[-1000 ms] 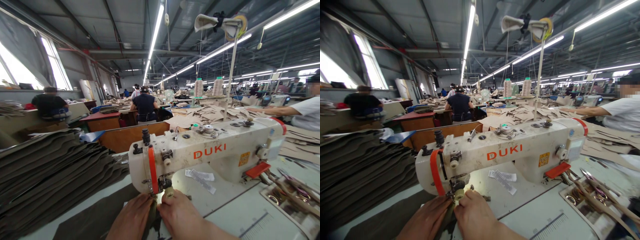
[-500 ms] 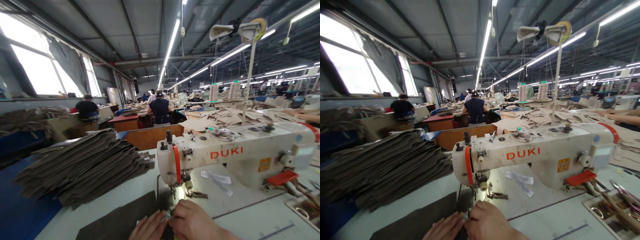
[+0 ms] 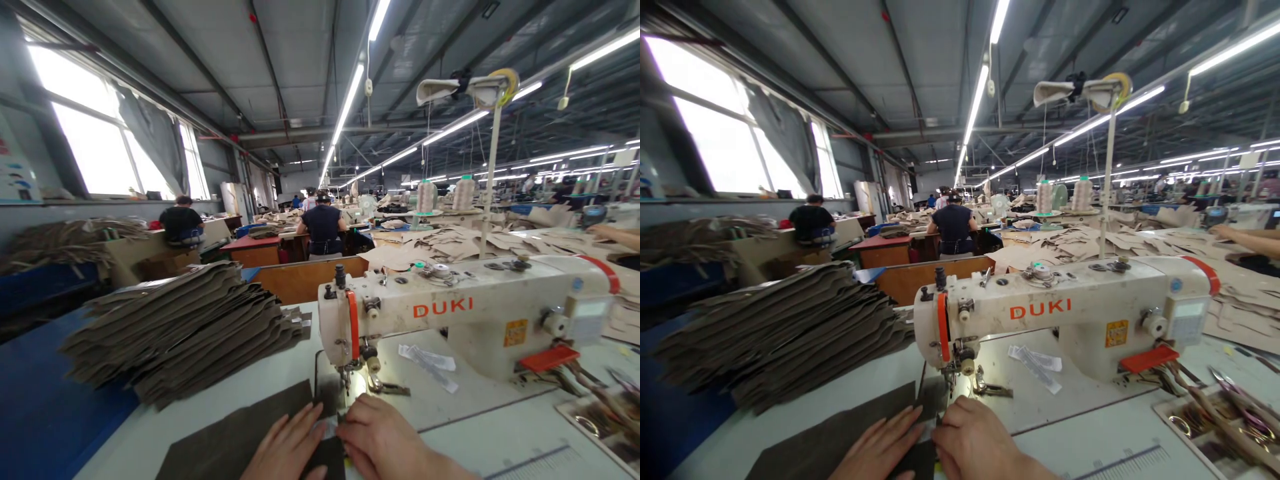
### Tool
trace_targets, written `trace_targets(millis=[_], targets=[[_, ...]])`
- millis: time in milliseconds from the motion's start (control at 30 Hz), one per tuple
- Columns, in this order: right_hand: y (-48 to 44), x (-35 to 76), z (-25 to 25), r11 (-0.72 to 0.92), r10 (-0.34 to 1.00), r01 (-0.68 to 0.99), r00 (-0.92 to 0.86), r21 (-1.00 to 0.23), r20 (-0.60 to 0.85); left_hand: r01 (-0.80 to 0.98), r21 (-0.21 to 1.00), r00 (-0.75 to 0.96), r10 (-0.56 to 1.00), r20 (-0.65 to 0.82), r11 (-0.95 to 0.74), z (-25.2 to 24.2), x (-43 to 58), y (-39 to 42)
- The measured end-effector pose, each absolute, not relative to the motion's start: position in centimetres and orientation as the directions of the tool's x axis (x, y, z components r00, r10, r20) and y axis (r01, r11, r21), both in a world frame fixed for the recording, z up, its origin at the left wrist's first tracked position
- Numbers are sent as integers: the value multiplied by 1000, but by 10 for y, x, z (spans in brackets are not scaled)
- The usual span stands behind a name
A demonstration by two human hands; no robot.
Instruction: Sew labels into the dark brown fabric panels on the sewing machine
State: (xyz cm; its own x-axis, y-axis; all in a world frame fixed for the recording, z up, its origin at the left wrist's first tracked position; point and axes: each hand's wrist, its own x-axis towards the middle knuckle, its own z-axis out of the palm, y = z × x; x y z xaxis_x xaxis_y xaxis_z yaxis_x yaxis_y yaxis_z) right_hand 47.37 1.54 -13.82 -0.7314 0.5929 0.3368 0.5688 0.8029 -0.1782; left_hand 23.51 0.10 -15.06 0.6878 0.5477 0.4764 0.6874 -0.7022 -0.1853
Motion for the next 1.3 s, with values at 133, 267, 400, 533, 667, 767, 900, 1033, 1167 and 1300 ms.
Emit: trace_targets(millis=[133, 267, 400, 533, 667, 767, 900, 1033, 1167, 1300], targets=[[16, 471, -135, 776, 629, 603, -722, -183, 288, 683, -109, 684, 579, 444, -723, -146, 250, 12], [23, 468, -146, 795, 590, 602, -744, -68, 314, 707, -57, 678, 653, 337, -705, -151, 254, 20], [29, 467, -158, 820, 515, 571, -761, 30, 395, 755, -29, 641, 729, 241, -655, -156, 251, 21], [31, 468, -160, 824, 492, 563, -763, 57, 418, 766, 4, 624, 745, 237, -643, -158, 250, 22], [31, 469, -157, 815, 511, 576, -764, 59, 394, 781, -21, 607, 750, 264, -625, -161, 250, 23], [31, 471, -151, 798, 544, 600, -756, 54, 364, 774, -79, 625, 741, 245, -628, -162, 255, 29], [32, 476, -142, 760, 608, 650, -712, 3, 351, 759, -109, 644, 716, 271, -642, -165, 264, 44], [32, 479, -137, 718, 665, 695, -667, -41, 336, 741, -111, 652, 670, 354, -662, -165, 269, 54], [33, 479, -136, 700, 682, 712, -645, -55, 344, 723, -228, 675, 599, 431, -652, -160, 269, 50], [32, 479, -136, 698, 681, 715, -643, -44, 351, 675, -251, 719, 541, 437, -694, -159, 266, 41]])
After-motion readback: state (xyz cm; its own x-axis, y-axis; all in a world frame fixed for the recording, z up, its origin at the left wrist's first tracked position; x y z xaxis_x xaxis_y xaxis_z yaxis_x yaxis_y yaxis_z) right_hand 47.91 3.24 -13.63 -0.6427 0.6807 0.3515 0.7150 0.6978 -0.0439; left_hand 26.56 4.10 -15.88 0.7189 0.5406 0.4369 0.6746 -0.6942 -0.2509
